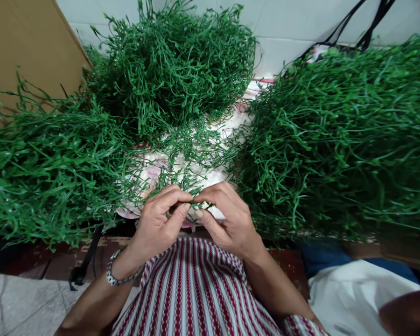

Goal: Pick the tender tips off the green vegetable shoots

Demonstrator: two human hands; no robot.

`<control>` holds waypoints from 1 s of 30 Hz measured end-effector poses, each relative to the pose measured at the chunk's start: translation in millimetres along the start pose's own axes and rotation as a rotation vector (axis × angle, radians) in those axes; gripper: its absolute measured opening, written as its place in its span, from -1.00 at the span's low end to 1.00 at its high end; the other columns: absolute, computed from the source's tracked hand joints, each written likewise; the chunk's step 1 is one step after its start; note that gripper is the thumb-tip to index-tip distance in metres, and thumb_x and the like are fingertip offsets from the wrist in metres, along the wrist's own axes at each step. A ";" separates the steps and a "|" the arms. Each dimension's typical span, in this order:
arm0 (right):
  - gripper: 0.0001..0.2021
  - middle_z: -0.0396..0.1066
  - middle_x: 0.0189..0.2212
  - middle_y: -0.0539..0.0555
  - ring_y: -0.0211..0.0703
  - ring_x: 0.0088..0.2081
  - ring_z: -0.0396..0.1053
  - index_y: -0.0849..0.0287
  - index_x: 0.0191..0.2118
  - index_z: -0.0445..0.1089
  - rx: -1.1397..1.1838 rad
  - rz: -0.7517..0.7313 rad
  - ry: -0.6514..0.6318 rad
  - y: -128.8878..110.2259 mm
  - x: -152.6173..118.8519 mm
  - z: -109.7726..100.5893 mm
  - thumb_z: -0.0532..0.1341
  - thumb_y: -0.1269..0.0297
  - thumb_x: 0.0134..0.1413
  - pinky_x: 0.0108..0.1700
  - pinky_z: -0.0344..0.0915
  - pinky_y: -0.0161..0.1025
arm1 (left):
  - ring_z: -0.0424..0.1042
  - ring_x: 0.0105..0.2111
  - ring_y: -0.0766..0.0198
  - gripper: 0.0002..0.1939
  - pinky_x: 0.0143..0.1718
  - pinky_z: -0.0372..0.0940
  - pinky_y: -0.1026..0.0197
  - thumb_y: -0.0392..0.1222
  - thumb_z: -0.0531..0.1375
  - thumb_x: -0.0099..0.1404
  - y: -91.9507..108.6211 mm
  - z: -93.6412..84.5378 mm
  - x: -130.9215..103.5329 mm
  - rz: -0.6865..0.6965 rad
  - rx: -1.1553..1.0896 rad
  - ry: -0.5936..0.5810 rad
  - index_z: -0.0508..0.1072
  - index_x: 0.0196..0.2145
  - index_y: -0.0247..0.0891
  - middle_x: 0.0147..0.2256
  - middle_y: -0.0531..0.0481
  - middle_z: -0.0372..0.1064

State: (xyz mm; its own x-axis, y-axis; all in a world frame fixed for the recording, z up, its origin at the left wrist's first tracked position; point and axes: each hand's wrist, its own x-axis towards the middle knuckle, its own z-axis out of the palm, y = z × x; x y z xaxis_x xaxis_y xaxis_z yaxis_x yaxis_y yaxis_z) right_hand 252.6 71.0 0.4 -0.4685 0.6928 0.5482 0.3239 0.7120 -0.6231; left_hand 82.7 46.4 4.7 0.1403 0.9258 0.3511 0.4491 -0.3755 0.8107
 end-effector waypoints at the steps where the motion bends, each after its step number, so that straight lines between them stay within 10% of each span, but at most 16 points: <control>1: -0.83 0.36 -0.31 0.13 -0.17 -0.24 0.28 0.29 -0.18 0.31 0.031 0.015 0.013 -0.3 -1.4 2.8 0.16 0.38 0.07 -0.19 0.25 -0.16 | 0.29 -0.42 0.38 -0.90 -0.39 0.19 0.32 -0.39 0.11 0.20 0.4 1.9 -0.9 -0.005 -0.010 0.020 0.40 -0.37 -0.26 -0.47 0.07 0.30; 9: -0.83 0.36 -0.31 0.05 -0.24 -0.28 0.31 0.18 -0.17 0.26 0.098 0.202 0.070 -2.8 -8.6 13.5 0.16 0.30 0.10 -0.25 0.26 -0.27 | 0.28 -0.46 0.39 -0.88 -0.44 0.17 0.33 -0.42 0.13 0.18 2.3 10.6 -4.1 0.045 0.024 0.136 0.40 -0.37 -0.26 -0.49 0.07 0.30; 21: -0.79 0.20 -0.61 -0.01 -0.29 -0.51 0.08 0.24 -0.52 0.33 -0.060 0.006 -0.231 -18.7 -24.4 -29.7 0.09 0.35 0.10 -0.39 0.03 -0.24 | 0.14 -0.57 0.35 -0.73 -0.42 0.16 0.20 -0.54 0.01 0.06 10.6 -19.6 -11.9 0.443 0.265 -0.328 0.36 -0.37 -0.27 -0.61 0.10 0.18; 30: -0.86 0.32 -0.50 0.06 -0.23 -0.44 0.25 0.22 -0.28 0.33 0.172 0.091 -0.053 -21.4 -28.3 -62.7 0.13 0.53 0.02 -0.39 0.17 -0.21 | 0.39 -0.46 0.32 -0.80 -0.41 0.26 0.26 -0.41 0.15 0.14 4.4 -27.4 -0.9 0.158 0.160 -0.111 0.43 -0.31 -0.16 -0.45 0.08 0.43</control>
State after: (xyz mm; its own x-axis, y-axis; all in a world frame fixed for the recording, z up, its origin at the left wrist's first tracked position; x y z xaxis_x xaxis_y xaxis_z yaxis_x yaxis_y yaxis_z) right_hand 310.4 43.4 33.1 -0.4876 0.7432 0.4583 0.2234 0.6136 -0.7574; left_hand 60.3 42.7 20.7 0.3118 0.8588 0.4065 0.5469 -0.5121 0.6623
